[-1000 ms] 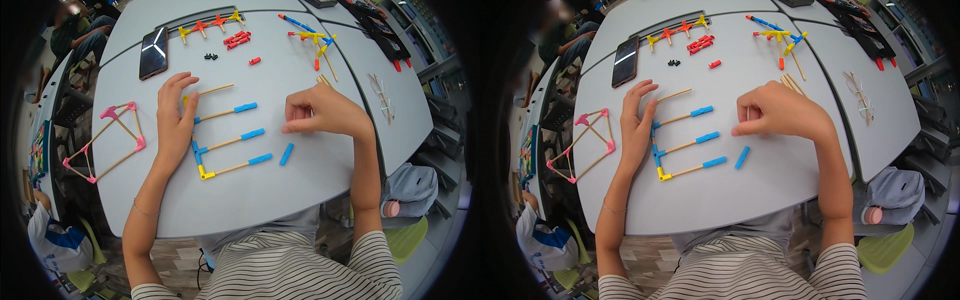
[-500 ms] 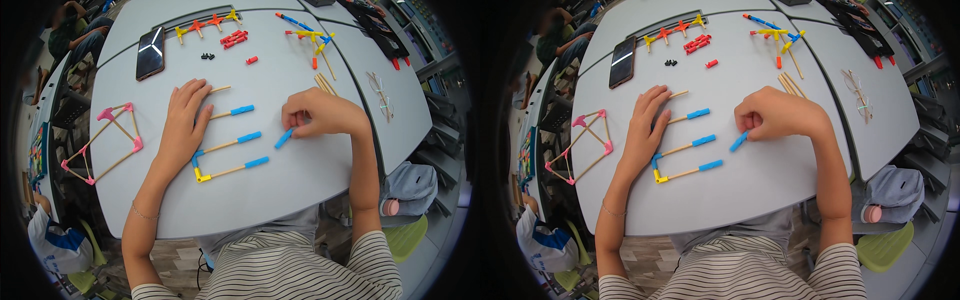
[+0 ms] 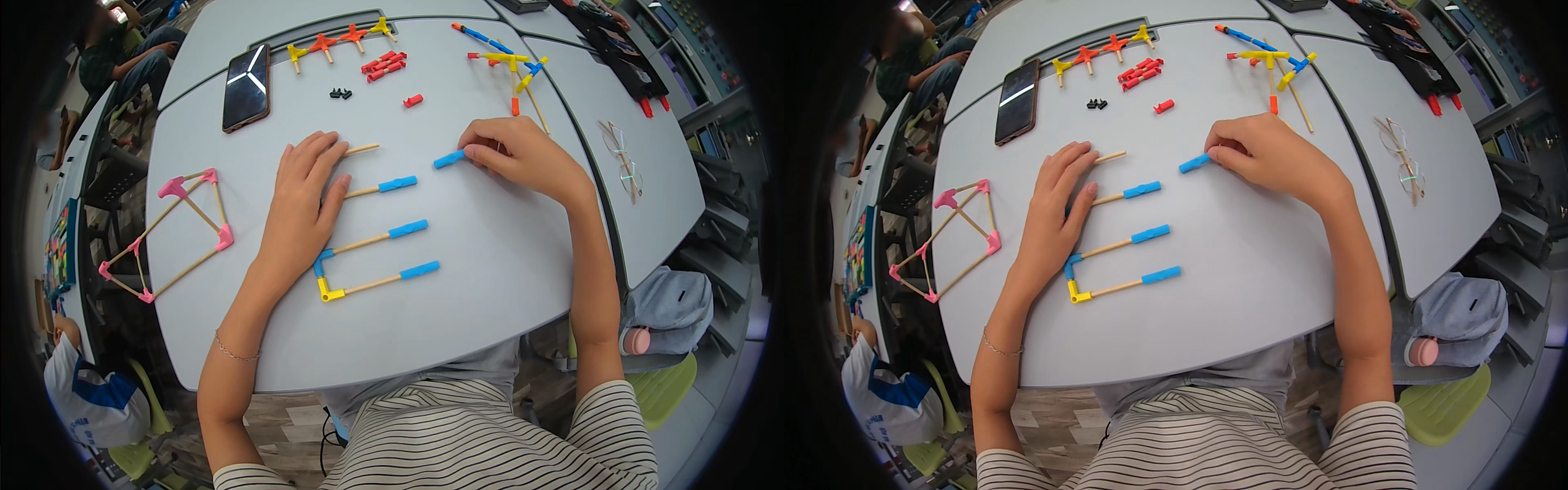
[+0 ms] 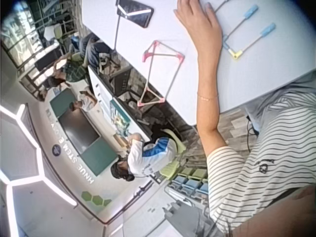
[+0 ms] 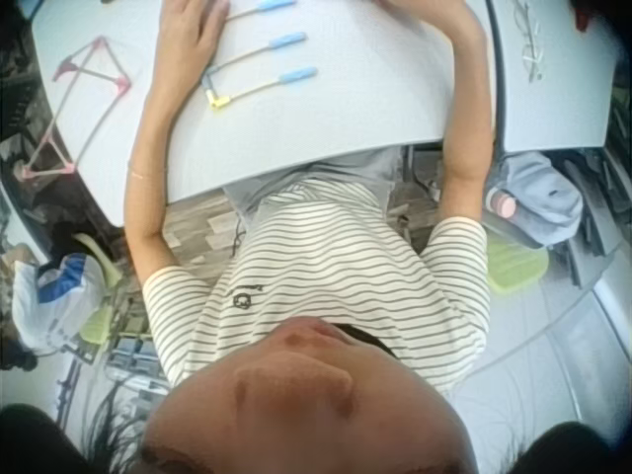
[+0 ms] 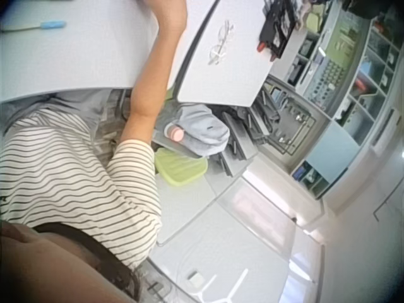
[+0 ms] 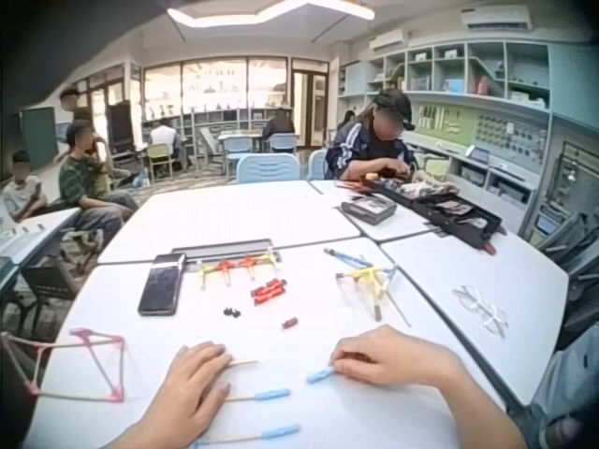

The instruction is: The person assembles a rectangular frame using wooden sticks and colorful plastic connectors. They insert sticks into connectors, align parallel rows, and add crossbars to form a ladder-like structure on a white table.

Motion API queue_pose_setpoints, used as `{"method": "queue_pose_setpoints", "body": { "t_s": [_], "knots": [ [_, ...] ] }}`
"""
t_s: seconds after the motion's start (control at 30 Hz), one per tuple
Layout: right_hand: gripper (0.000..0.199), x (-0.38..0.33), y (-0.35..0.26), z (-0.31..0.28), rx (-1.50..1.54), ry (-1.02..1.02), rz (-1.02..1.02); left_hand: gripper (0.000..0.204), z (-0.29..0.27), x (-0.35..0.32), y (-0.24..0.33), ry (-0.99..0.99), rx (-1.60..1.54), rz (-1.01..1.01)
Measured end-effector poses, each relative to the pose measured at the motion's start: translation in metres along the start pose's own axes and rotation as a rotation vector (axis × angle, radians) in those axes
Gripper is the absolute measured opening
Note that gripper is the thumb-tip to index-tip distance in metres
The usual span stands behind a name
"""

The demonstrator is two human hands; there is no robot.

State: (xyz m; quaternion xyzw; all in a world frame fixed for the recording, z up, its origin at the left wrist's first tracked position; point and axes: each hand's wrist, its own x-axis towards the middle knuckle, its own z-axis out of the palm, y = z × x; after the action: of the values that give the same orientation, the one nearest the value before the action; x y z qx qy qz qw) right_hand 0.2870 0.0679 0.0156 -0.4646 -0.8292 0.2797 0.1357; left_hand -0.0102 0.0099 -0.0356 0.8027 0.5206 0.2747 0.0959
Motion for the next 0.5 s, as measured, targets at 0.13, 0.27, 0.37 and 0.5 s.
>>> {"method": "queue_pose_setpoints", "body": {
  "t_s": [0.13, 0.27, 0.37, 0.5],
  "knots": [
    [0.015, 0.003, 0.004, 0.007, -0.149, 0.113, -0.107, 0.037, 0.0, 0.0, 0.001, -0.002, 0.005, -0.006],
    [0.014, 0.005, 0.006, 0.011, -0.187, 0.142, -0.119, 0.037, 0.0, 0.0, 0.001, -0.003, 0.012, -0.005],
    [0.014, 0.004, 0.008, 0.014, -0.188, 0.185, -0.14, 0.037, 0.0, 0.0, 0.001, -0.004, 0.015, -0.002],
    [0.013, 0.003, 0.001, 0.014, -0.132, 0.216, -0.118, 0.037, 0.0, 0.0, 0.001, -0.005, 0.012, -0.005]
  ]
}}
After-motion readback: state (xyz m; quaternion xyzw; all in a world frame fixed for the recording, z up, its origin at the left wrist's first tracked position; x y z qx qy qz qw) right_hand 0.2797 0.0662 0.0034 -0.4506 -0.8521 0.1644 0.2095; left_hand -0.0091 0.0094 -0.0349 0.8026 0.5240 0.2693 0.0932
